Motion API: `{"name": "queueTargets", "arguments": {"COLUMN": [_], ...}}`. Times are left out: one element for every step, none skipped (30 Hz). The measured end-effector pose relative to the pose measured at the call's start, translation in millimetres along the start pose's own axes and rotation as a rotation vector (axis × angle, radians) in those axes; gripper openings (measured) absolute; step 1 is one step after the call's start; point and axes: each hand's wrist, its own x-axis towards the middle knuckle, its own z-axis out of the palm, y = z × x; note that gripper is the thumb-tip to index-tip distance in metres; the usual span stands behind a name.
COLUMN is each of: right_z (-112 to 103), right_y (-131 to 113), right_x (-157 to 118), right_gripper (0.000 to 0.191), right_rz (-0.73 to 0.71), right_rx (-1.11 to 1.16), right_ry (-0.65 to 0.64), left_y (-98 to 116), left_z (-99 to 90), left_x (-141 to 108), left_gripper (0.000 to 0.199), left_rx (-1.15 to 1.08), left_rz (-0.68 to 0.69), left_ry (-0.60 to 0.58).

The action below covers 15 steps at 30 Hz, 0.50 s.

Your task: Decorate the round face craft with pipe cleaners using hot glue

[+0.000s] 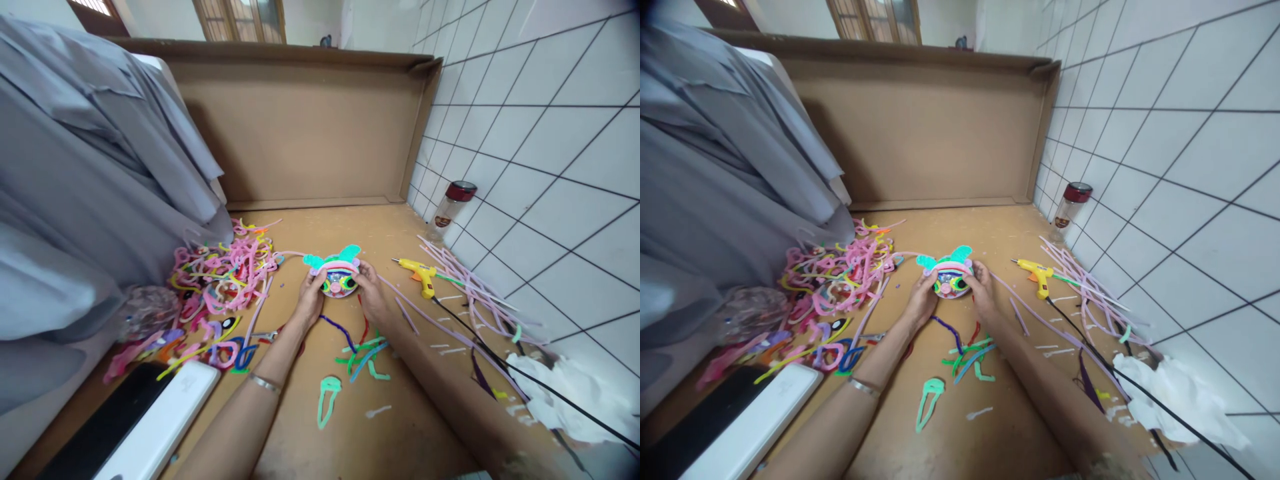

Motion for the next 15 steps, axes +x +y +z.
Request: {"name": "queueTargets", "arguments": {"right_z": [-0.5, -1.0, -1.3, -1.4, -1.3, -1.2, -1.0, -0.9, -0.8, -0.7, -0.6, -0.3, 0.1, 0.6, 1.4], "right_y": [0.6, 1.1, 1.4, 1.6, 1.5, 1.3, 0.8, 0.2, -0.5, -1.3, -2.1, -2.9, -3.8, -4.7, -5.6], "right_x": [0.5, 0.9, 1.2, 1.4, 1.4, 1.4, 1.2, 1.1, 0.8, 0.5, 0.1, -0.5, -1.2, -2.2, -3.4], "right_gripper": [0.042, 0.043, 0.044, 0.045, 0.045, 0.046, 0.047, 0.047, 0.048, 0.048, 0.048, 0.047, 0.046, 0.046, 0.046], "right_rz": [0.000, 0.000, -0.001, 0.001, 0.005, 0.012, 0.020, 0.028, 0.035, 0.039, 0.043, 0.046, 0.049, 0.049, 0.048], "right_rx": [-0.008, -0.014, -0.017, -0.017, -0.016, -0.013, -0.008, -0.003, 0.001, 0.004, 0.007, 0.011, 0.017, 0.024, 0.031], "right_ry": [-0.002, -0.004, -0.004, -0.001, 0.003, 0.008, 0.011, 0.013, 0.014, 0.014, 0.010, 0.002, -0.008, -0.019, -0.029], "left_y": [0.1, 0.2, 0.3, 0.4, 0.5, 0.5, 0.5, 0.5, 0.6, 0.6, 0.7, 0.9, 1.0, 1.2, 1.4], "left_z": [0.2, 0.4, 0.6, 0.9, 1.1, 1.3, 1.4, 1.5, 1.5, 1.5, 1.5, 1.6, 1.7, 1.8, 2.0], "left_x": [-0.4, -0.7, -1.1, -1.5, -1.7, -1.9, -2.1, -2.1, -2.1, -2.0, -2.0, -1.9, -1.9, -2.0, -2.1], "left_gripper": [0.042, 0.042, 0.042, 0.042, 0.042, 0.042, 0.042, 0.042, 0.043, 0.043, 0.043, 0.043, 0.043, 0.042, 0.041], "left_rx": [0.001, 0.002, 0.003, 0.005, 0.006, 0.006, 0.005, 0.004, 0.002, -0.001, -0.004, -0.005, -0.006, -0.006, -0.006], "left_rz": [-0.001, -0.001, 0.000, 0.002, 0.004, 0.004, 0.003, 0.001, -0.001, -0.003, -0.003, -0.001, 0.001, 0.003, 0.004], "left_ry": [-0.002, -0.004, -0.006, -0.006, -0.007, -0.008, -0.008, -0.008, -0.009, -0.009, -0.008, -0.008, -0.007, -0.007, -0.007]}}
